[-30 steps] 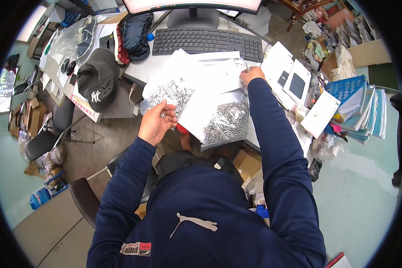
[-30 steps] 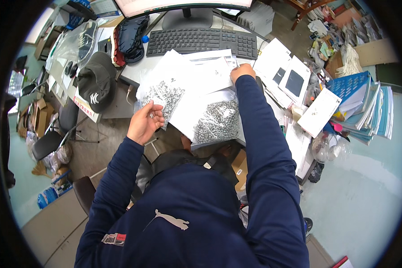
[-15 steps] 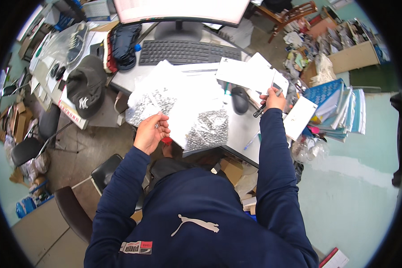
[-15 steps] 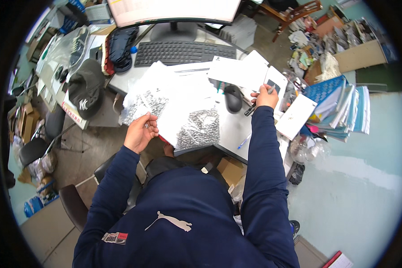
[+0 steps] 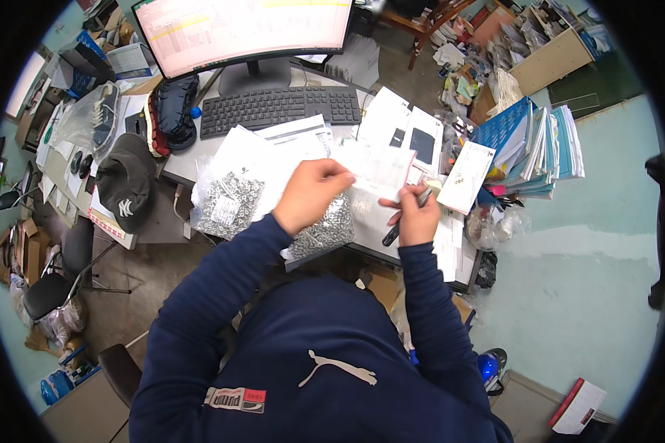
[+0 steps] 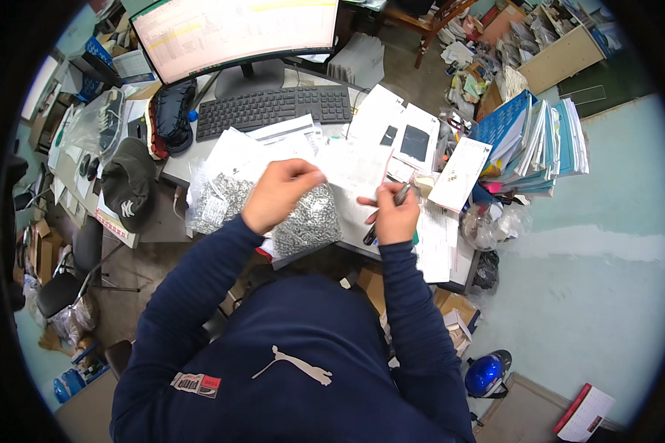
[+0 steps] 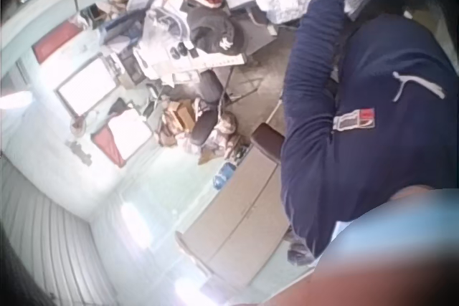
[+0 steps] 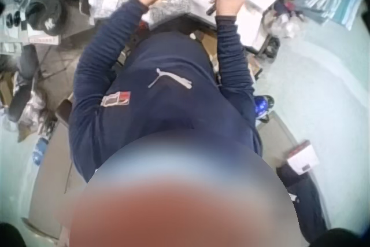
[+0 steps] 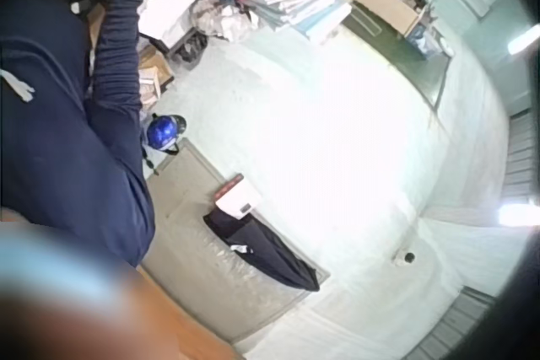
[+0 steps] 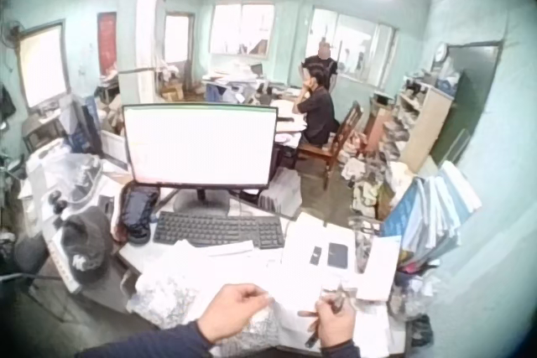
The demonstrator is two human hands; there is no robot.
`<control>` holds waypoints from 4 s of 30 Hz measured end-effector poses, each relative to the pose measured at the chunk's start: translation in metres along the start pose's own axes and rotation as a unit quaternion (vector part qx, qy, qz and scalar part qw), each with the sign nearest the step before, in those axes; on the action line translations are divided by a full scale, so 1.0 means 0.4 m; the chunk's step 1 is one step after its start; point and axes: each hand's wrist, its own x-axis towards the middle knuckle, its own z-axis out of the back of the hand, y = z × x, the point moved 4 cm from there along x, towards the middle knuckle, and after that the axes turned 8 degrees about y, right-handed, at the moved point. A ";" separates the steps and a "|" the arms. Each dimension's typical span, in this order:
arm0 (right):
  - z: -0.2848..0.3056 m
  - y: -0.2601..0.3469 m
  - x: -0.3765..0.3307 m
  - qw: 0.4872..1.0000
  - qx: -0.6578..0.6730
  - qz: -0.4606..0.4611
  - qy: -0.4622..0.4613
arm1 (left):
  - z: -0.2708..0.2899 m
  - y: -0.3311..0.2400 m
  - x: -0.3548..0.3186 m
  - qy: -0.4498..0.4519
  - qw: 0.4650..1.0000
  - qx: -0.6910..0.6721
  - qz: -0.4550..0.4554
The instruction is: The person unpacks small metal parts from a cardboard box, places them on a desk, and then repacks them into the box. They handle multiple plastic bags containing small metal parts and use a pen to write on the bags.
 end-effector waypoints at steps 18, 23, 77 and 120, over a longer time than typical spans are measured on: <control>-0.126 0.098 -0.115 0.945 -0.251 0.209 0.033 | -0.034 -0.029 0.071 0.107 0.987 0.117 -0.004; -0.130 0.100 -0.110 0.961 -0.186 0.201 0.037 | -0.019 -0.048 0.067 0.131 0.988 0.079 0.028; -0.107 0.145 -0.048 0.988 -0.129 0.033 0.078 | -0.059 -0.024 0.047 0.144 0.984 0.068 -0.075; -0.182 0.173 -0.027 0.887 -0.427 0.167 0.051 | 0.044 -0.161 0.065 0.226 0.958 0.071 0.161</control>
